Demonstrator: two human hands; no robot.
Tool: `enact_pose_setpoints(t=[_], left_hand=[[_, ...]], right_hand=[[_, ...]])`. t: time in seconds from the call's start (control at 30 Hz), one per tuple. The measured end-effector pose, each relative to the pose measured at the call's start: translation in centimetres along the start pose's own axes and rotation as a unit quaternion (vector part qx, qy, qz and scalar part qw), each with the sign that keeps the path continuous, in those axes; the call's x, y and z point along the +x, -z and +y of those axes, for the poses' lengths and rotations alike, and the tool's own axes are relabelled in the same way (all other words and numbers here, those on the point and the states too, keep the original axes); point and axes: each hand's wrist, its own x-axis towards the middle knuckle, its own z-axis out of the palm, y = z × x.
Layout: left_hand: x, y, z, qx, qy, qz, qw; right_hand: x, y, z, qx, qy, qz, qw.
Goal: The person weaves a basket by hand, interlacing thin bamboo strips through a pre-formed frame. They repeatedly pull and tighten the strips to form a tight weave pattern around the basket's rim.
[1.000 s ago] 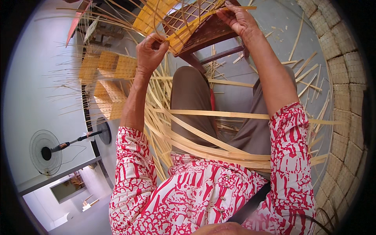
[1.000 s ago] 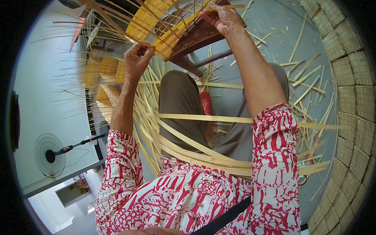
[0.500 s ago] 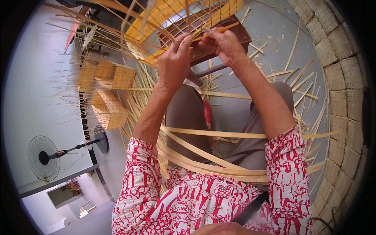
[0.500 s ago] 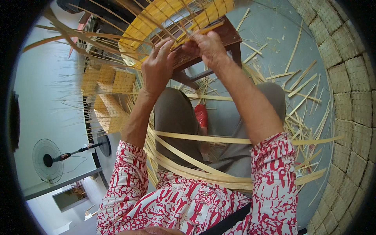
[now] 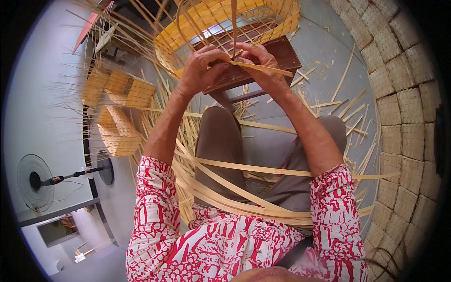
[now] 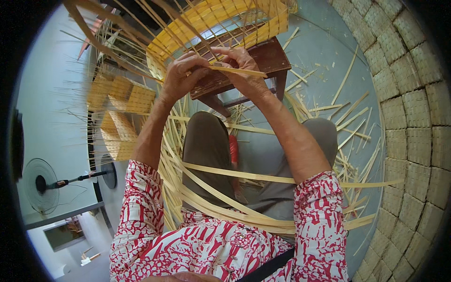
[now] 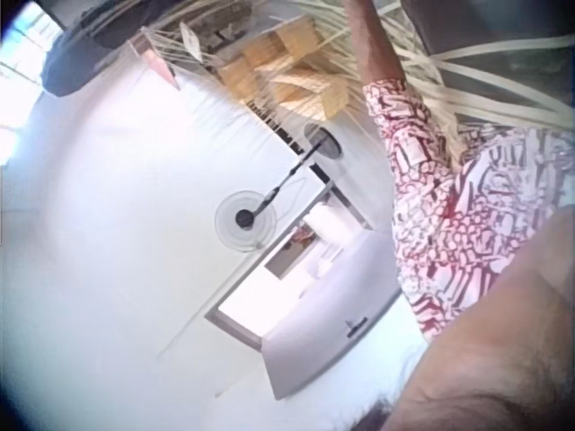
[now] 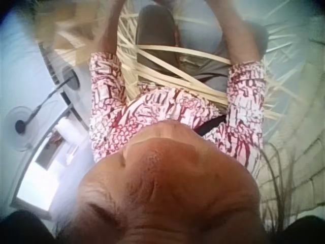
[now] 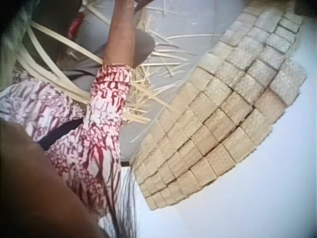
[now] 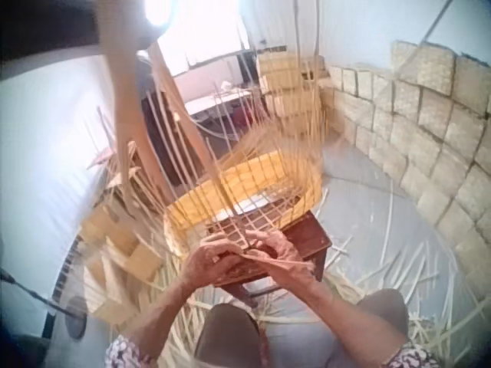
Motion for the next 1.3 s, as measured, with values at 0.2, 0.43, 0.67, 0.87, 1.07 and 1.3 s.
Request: enact_pose_setpoints(t=[0.2,0.43,0.67,0.87,1.07,1.3], left_hand=[[0.1,-0.5,-1.3,-0.092,0.054,-0.012,0.994],[1.2,-3.0,-1.5,-0.040,0.109,0.080,0.990],[1.0,-7.1,-0.4,0.267,0.114,0.127,0.948],[0.7,-6.6,-1.1,0.268,0.122,0.121,0.948],[-0.6,-3.1,-1.0,0.232,0.149,0.083,0.958],[-6.0,0.2,-0.3,0.119,0.153,-0.010,0.981]], right_hand=[[0.5,-0.8,-0.7,-0.021,-0.045,0.039,0.998],[0.1,-1.9,0.0,0.460,-0.261,0.218,0.820],[0.9,-3.8,-0.3,0.101,-0.190,0.162,0.963],[1.6,-3.9,-2.3,0.072,-0.120,0.076,0.987],[-0.8,-1.5,-4.7,0.190,-0.302,0.019,0.934],[-5.4,1.6,-2.4,0.251,-0.359,0.058,0.897]])
